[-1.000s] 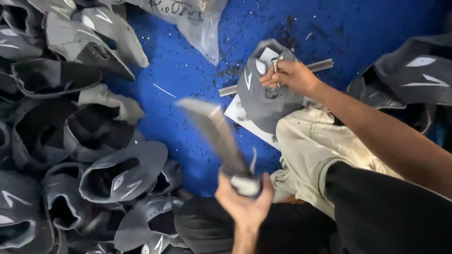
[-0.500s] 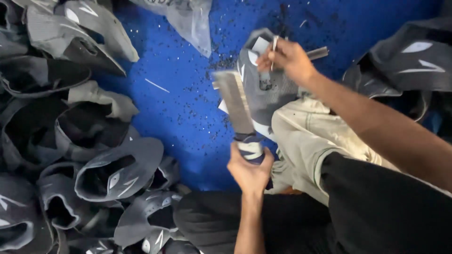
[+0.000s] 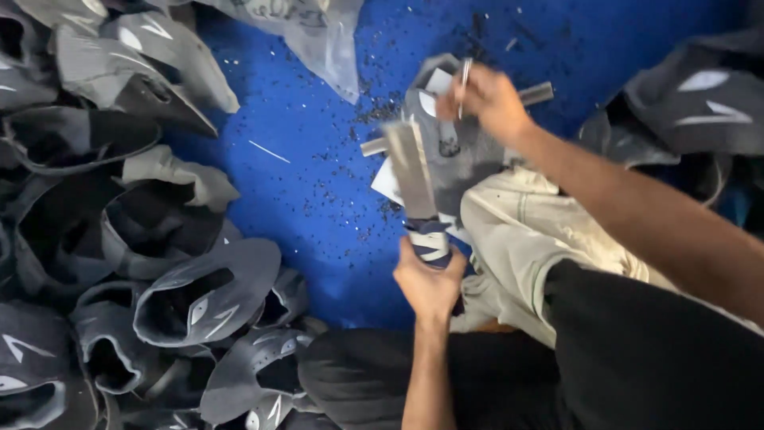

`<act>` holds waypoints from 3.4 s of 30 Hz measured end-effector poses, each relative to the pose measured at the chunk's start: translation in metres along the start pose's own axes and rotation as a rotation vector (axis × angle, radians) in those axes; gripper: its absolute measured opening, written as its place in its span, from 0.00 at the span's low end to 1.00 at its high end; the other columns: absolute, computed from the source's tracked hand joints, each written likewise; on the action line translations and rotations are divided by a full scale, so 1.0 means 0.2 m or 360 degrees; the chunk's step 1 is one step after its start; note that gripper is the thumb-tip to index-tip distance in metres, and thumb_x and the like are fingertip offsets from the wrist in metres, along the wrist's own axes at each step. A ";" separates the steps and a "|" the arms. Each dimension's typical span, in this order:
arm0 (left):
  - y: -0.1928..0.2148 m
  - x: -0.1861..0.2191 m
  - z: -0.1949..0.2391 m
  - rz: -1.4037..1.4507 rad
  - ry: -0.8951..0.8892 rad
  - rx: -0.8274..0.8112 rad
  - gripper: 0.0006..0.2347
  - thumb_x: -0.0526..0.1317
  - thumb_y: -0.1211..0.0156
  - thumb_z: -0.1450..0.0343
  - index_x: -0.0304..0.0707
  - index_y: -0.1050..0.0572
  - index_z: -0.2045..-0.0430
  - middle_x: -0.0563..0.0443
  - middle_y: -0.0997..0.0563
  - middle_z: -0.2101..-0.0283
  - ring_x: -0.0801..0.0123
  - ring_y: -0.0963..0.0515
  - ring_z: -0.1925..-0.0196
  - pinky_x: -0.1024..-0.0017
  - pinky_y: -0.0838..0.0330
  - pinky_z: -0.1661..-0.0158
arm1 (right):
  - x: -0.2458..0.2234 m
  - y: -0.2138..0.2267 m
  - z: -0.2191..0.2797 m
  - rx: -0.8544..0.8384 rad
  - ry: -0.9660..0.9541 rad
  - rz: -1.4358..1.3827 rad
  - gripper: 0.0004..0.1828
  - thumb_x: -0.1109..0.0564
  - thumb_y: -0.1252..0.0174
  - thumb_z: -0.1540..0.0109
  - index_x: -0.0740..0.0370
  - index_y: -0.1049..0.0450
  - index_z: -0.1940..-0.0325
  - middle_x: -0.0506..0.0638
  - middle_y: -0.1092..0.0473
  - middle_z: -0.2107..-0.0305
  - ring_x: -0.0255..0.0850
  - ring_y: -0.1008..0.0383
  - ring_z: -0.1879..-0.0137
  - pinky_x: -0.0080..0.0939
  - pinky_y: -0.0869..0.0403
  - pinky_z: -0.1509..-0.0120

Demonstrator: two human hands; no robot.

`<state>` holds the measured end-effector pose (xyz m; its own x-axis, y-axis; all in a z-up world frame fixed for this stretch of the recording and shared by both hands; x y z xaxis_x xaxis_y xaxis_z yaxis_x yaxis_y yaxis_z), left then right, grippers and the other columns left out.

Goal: Using a punch tool and hammer to create holes in grey shoe upper components.

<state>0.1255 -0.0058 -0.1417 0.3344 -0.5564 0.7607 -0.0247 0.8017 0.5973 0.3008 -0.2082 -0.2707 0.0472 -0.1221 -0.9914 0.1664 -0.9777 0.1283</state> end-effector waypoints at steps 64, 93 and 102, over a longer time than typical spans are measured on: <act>0.54 0.38 0.18 0.0277 -0.0600 0.0546 0.15 0.37 0.27 0.42 0.36 0.26 0.66 0.52 0.21 0.73 0.65 0.20 0.74 0.72 0.23 0.65 | -0.06 -0.29 -0.06 -0.0218 -0.0410 -0.0390 0.05 0.67 0.51 0.31 0.71 0.28 0.56 0.54 0.22 0.57 0.38 0.18 0.51 0.38 0.19 0.47; 0.31 0.11 0.03 0.0195 -0.0133 0.0304 0.18 0.38 0.27 0.42 0.29 0.26 0.64 0.46 0.18 0.72 0.62 0.18 0.74 0.67 0.22 0.67 | 0.04 -0.20 -0.21 0.0022 -0.0320 -0.0597 0.05 0.65 0.51 0.28 0.69 0.30 0.55 0.56 0.21 0.57 0.42 0.17 0.53 0.41 0.18 0.47; 0.09 0.03 -0.13 0.0330 -0.0570 0.0319 0.16 0.35 0.31 0.39 0.33 0.30 0.63 0.47 0.20 0.71 0.59 0.18 0.70 0.67 0.23 0.64 | -0.24 -0.21 -0.08 0.0028 0.0376 0.0390 0.10 0.66 0.46 0.34 0.68 0.23 0.50 0.59 0.21 0.56 0.43 0.19 0.52 0.42 0.21 0.48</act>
<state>0.1519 0.0110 -0.1335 -0.0428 -0.4574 0.8882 -0.2506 0.8656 0.4336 0.3074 -0.1575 -0.2276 0.3112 -0.3130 -0.8973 0.1047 -0.9272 0.3598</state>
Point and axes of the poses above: each hand's wrist, its own z-axis away from the middle knuckle, its own y-axis out of the back of the hand, x = y × z, the point moved 9 cm from there along -z, towards the middle knuckle
